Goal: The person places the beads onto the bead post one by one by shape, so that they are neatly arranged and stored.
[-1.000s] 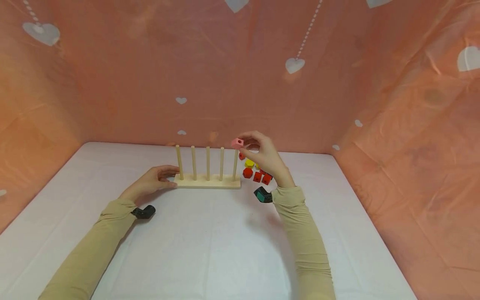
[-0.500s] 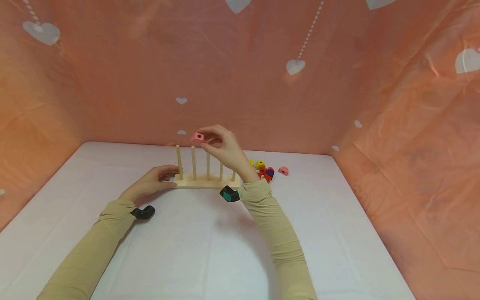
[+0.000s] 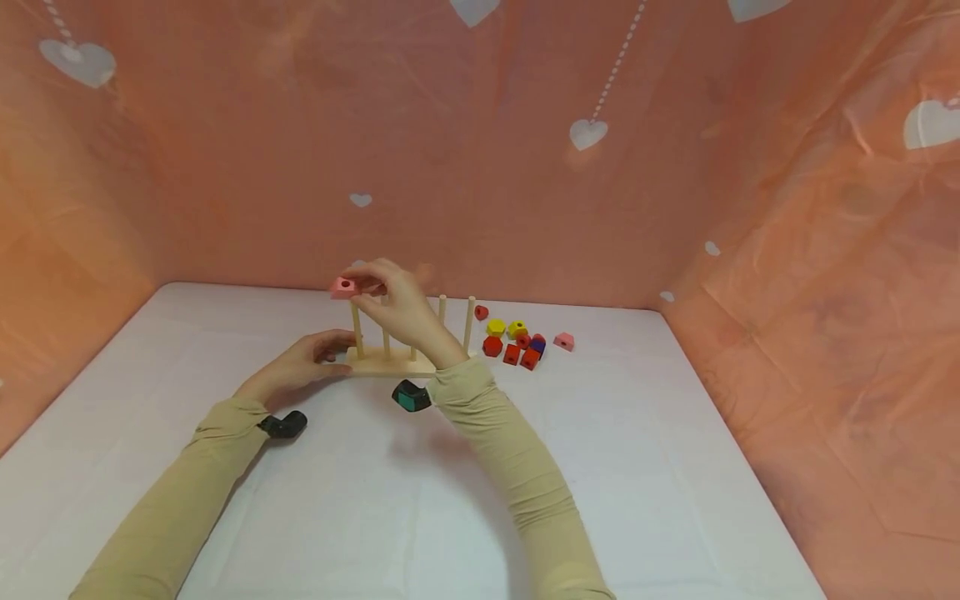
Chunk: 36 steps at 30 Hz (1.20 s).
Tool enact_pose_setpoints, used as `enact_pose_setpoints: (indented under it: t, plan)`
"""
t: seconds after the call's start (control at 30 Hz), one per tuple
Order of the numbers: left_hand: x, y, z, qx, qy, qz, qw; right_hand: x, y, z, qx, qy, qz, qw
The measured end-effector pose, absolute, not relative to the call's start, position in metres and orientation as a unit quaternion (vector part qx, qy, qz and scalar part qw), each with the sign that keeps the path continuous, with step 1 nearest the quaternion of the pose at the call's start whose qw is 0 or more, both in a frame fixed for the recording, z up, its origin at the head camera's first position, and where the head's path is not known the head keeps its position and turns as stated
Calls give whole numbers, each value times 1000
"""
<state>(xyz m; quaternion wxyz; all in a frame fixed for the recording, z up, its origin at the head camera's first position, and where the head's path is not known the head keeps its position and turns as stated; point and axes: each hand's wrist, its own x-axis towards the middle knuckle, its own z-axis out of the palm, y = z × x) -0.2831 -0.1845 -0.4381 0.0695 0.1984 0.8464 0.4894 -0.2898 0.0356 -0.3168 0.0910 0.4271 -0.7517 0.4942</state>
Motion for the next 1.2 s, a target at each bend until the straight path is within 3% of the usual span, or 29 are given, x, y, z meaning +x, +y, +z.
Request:
enact_pose_setpoints:
  t: [0.83, 1.2]
  plan:
    - [-284, -183, -441, 167, 833, 519, 92, -299, 25, -329, 381, -786, 479, 88]
    - [-286, -184, -443, 206, 834, 508, 65, -301, 26, -337, 372, -816, 435, 85]
